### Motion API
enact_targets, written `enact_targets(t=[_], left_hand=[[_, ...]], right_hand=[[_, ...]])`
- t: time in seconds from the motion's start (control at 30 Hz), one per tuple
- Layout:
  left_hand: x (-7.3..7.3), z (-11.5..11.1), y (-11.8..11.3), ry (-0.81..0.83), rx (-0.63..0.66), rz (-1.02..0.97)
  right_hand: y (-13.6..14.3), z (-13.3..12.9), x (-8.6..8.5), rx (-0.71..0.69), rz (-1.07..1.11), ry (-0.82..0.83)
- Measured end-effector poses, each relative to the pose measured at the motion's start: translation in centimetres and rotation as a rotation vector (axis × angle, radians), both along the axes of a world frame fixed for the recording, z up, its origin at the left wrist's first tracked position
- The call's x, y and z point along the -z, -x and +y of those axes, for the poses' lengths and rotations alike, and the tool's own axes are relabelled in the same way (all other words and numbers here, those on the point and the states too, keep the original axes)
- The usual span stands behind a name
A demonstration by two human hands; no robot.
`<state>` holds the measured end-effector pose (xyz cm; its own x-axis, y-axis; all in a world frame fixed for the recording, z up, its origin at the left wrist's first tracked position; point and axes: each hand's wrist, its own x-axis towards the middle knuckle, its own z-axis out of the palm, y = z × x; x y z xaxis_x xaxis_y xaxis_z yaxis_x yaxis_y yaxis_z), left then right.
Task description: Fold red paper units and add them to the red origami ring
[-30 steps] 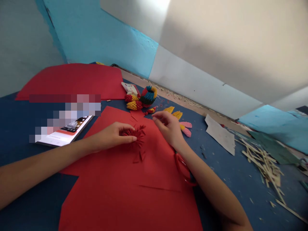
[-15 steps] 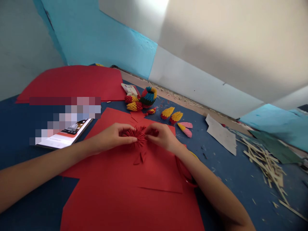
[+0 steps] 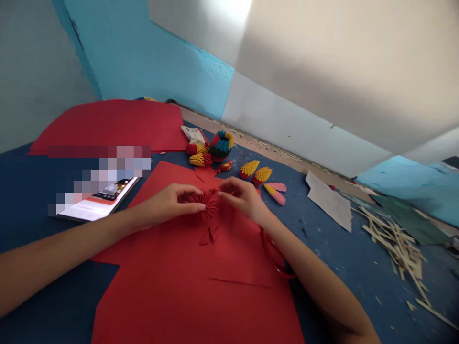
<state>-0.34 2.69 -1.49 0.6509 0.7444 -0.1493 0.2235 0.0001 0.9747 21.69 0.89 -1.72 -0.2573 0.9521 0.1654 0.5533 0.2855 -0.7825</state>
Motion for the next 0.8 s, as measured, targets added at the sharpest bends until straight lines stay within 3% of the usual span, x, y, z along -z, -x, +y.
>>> enact_targets(t=[0.13, 0.47, 0.63, 0.8], left_hand=[[0.2, 0.1, 0.0, -0.013, 0.02, -0.009], [0.4, 0.2, 0.1, 0.021, 0.034, -0.054], [0.2, 0.1, 0.1, 0.027, 0.018, -0.047], [-0.1, -0.1, -0.1, 0.025, 0.007, -0.032]], right_hand=[[0.4, -0.3, -0.7, 0.038, 0.125, 0.007], [1.8, -1.3, -1.3, 0.078, 0.432, 0.25], [2.1, -1.4, -0.8, 0.102, 0.523, 0.191], [2.5, -1.6, -0.1, 0.098, 0.424, 0.106]])
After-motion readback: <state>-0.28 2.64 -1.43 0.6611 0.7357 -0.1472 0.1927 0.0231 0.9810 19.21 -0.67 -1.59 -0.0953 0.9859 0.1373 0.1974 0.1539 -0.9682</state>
